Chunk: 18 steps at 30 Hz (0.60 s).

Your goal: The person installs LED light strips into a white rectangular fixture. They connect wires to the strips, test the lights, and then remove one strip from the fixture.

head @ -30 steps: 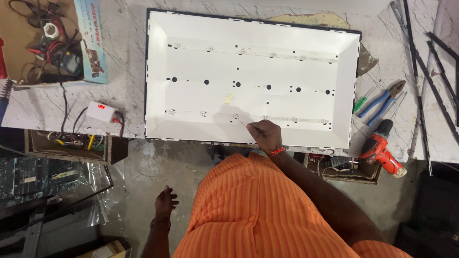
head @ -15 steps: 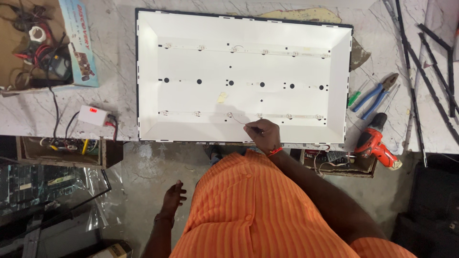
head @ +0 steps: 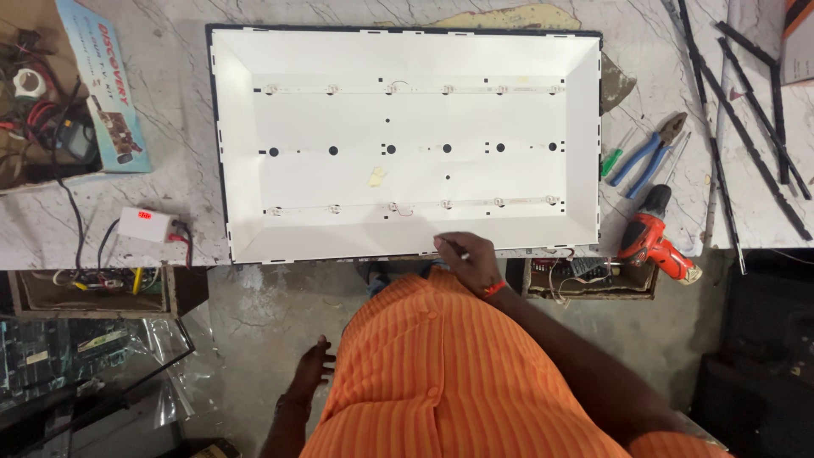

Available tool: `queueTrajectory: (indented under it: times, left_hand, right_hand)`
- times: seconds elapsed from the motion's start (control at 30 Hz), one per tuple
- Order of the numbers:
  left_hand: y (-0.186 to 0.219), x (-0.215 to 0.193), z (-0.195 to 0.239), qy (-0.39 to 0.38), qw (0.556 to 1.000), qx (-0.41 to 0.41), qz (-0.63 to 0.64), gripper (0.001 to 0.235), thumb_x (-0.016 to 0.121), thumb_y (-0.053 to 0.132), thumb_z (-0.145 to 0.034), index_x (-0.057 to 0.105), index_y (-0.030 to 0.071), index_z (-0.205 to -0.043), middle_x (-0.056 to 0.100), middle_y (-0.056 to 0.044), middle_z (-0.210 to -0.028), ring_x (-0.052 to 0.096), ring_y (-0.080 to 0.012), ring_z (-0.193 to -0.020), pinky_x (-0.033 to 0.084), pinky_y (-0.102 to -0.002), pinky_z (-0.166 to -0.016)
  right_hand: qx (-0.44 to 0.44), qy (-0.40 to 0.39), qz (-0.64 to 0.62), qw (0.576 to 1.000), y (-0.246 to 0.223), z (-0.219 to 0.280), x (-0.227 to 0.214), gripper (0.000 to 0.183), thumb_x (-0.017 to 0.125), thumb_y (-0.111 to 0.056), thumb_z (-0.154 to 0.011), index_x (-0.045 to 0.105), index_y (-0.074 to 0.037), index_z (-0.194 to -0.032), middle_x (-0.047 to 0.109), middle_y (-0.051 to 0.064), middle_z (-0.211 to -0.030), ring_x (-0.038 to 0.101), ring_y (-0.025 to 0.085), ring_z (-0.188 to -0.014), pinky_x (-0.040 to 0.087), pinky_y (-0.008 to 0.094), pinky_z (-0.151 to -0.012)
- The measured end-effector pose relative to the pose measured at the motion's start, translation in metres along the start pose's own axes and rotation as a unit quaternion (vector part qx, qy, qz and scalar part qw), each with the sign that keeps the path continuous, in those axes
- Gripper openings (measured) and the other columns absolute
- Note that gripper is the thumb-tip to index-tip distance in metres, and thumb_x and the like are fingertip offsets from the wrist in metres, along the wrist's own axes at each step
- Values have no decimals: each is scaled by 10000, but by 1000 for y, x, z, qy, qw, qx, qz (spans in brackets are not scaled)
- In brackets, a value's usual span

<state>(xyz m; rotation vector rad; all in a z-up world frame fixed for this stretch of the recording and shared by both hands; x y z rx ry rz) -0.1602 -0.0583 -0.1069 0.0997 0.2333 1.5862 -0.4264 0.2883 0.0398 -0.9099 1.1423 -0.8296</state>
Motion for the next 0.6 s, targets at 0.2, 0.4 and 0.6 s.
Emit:
queueTrajectory:
  times: [0.2,0.4,0.6]
  left_hand:
    - [-5,29,15,-126,984,33,125,812,402,690,-931,594,90,-1443,679,-92,-1342,658,-253,-1117,482,-408,-979]
    - [1,32,7,-110,990,26,86,800,411,677,-937,597,79,-1436,679,-96,-1346,653,-251,-1130,479,-403,-988]
    - [12,29,7,-97,993,28,63,788,421,663,-944,601,69,-1429,679,-100,-1349,648,-250,-1143,476,-398,-996]
  right_hand:
    - [180,23,-152,972,29,52,-28,268,709,-228,-979,777,27,-1022,740,73,-776,660,89,-667,547,270,-593]
    - [224,81,-131,962,36,97,-50,268,683,-208,-974,774,44,-971,696,60,-671,591,86,-577,476,286,-503]
    - [207,106,-35,972,41,101,-60,275,690,-216,-965,771,45,-937,710,63,-666,607,86,-590,492,296,-513]
Point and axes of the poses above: each hand's wrist, its own z-axis away from the middle knuckle, its own x-axis out of the palm, y = z × x, the point moved 2 cm from there along -z, towards the middle knuckle
